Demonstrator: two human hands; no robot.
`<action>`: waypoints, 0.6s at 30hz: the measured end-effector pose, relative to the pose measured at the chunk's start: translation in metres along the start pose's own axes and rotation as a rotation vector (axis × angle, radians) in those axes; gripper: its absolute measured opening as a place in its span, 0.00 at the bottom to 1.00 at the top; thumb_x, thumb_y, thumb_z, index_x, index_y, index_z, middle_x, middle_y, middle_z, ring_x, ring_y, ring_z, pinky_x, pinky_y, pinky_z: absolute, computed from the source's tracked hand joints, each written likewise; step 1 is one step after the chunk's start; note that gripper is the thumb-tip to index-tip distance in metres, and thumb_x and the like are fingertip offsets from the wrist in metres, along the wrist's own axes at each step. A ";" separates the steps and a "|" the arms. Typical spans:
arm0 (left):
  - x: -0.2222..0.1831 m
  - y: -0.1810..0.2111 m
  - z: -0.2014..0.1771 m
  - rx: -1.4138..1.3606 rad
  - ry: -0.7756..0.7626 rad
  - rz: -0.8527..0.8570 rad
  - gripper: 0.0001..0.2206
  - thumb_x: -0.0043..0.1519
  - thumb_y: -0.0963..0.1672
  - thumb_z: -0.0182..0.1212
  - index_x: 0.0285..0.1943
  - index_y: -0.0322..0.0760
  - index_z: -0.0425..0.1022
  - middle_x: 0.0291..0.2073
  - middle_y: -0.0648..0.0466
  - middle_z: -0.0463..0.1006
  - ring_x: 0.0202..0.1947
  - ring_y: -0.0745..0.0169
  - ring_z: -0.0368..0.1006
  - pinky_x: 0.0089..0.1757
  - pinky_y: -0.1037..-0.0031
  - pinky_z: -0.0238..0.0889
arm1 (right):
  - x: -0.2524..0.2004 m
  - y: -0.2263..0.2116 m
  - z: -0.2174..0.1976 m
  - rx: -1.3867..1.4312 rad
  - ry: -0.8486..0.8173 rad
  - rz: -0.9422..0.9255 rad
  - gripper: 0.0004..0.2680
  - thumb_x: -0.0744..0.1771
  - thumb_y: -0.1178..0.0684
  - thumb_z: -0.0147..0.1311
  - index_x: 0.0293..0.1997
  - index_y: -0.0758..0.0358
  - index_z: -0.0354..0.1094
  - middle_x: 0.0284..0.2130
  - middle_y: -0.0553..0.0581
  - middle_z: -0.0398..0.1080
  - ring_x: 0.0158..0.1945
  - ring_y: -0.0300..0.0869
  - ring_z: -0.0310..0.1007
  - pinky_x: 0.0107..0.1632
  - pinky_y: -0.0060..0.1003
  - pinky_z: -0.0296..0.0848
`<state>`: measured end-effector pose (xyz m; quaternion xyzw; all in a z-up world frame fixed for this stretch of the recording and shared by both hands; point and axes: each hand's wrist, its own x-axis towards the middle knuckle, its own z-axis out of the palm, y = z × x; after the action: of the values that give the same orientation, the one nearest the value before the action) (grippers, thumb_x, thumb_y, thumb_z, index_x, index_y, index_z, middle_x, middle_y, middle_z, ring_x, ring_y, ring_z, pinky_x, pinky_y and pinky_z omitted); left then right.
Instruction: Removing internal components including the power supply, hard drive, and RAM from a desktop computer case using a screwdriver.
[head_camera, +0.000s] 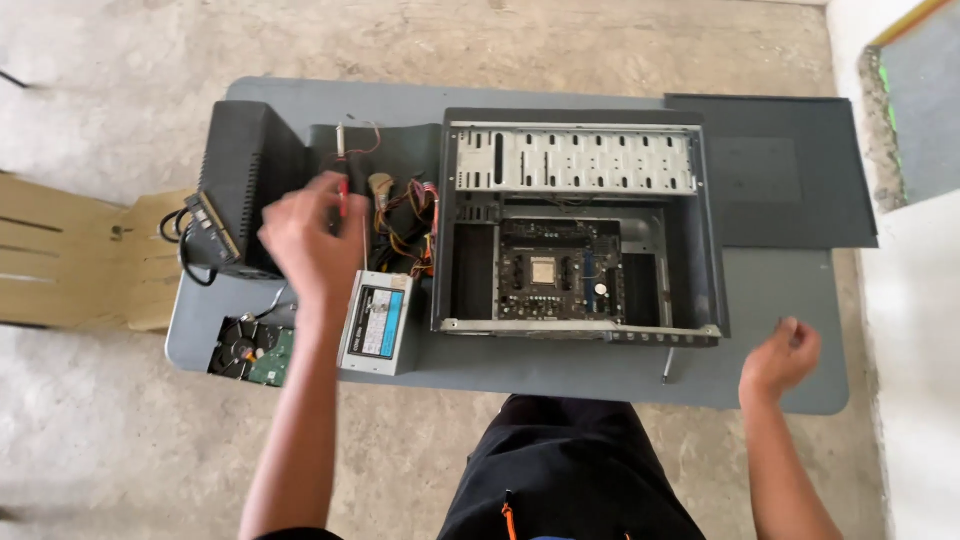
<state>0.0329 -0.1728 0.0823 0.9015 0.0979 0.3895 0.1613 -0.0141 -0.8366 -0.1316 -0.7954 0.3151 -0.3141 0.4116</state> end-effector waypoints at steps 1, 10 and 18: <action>-0.005 0.034 0.000 -0.089 -0.084 0.139 0.03 0.63 0.45 0.74 0.42 0.45 0.87 0.47 0.63 0.91 0.44 0.59 0.82 0.45 0.59 0.63 | 0.009 -0.010 0.001 0.082 -0.061 -0.120 0.08 0.79 0.53 0.50 0.53 0.66 0.73 0.46 0.60 0.77 0.46 0.44 0.77 0.45 0.42 0.75; -0.091 0.100 0.120 -0.006 -0.525 0.132 0.18 0.60 0.46 0.72 0.60 0.51 0.84 0.66 0.55 0.73 0.76 0.43 0.58 0.69 0.45 0.48 | -0.042 -0.201 0.028 0.001 -0.479 -0.685 0.02 0.74 0.59 0.63 0.45 0.60 0.79 0.35 0.56 0.77 0.41 0.51 0.80 0.46 0.38 0.79; -0.095 0.117 0.100 0.156 -0.566 0.277 0.12 0.56 0.41 0.75 0.48 0.48 0.88 0.62 0.53 0.78 0.80 0.36 0.54 0.73 0.38 0.38 | -0.076 -0.285 0.041 -0.362 -1.225 -0.462 0.08 0.71 0.55 0.59 0.54 0.61 0.80 0.40 0.60 0.83 0.42 0.53 0.84 0.46 0.48 0.81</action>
<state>0.0482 -0.3317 -0.0032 0.9884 -0.0450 0.1330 0.0577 0.0398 -0.6282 0.0737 -0.9329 -0.1057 0.1710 0.2987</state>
